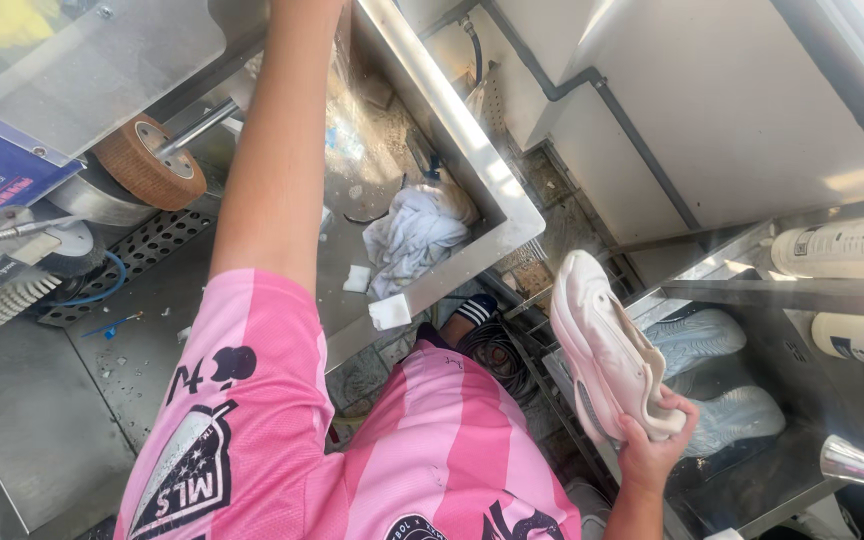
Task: The person scrubs a white sneaker with a sponge, rinses it under a faucet, and then uses a steam blower on the shoe. The person handles the shoe and sponge throughout the process.
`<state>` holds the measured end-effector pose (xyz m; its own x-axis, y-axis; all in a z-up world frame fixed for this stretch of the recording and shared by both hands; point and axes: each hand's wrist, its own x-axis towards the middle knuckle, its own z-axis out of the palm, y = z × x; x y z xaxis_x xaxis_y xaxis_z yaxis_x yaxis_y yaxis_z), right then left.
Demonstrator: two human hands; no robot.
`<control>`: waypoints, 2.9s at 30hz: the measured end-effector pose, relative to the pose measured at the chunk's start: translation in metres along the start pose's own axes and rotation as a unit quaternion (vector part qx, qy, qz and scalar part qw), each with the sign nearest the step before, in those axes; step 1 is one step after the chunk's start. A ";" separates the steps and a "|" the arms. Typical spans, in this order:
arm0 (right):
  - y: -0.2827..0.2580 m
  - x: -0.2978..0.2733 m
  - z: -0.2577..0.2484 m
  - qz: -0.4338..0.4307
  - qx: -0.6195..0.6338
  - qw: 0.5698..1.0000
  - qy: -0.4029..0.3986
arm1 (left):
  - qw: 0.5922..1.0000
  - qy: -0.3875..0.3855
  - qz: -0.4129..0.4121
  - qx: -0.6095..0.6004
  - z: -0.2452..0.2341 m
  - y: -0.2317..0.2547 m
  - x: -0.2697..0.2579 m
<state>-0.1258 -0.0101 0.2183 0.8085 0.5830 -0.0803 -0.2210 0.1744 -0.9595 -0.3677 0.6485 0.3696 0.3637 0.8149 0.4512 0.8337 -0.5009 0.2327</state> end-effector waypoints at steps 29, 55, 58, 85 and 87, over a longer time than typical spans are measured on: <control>-0.046 0.006 0.018 -0.079 -0.123 0.981 0.130 | 0.960 -0.273 0.001 0.065 0.104 0.039 0.045; -0.054 -0.358 -0.233 -0.123 -0.110 0.889 0.428 | 0.730 -0.556 0.167 -0.362 0.078 0.453 -0.432; -0.054 -0.381 -0.259 -0.116 -0.156 0.868 0.457 | 0.782 -0.510 0.141 -0.330 0.135 0.475 -0.495; -0.045 -0.334 -0.348 0.003 -0.325 0.829 0.455 | 0.854 -0.509 0.086 -0.062 0.209 0.571 -0.566; -0.047 -0.326 -0.354 0.008 -0.335 0.825 0.456 | 0.847 -0.522 0.083 -0.062 0.207 0.579 -0.559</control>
<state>-0.1861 -0.4898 0.1938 0.9501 -0.3106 0.0292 -0.1312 -0.4828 -0.8659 -0.0024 -0.0361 0.0737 0.6946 0.5118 -0.5056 0.7086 -0.6082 0.3578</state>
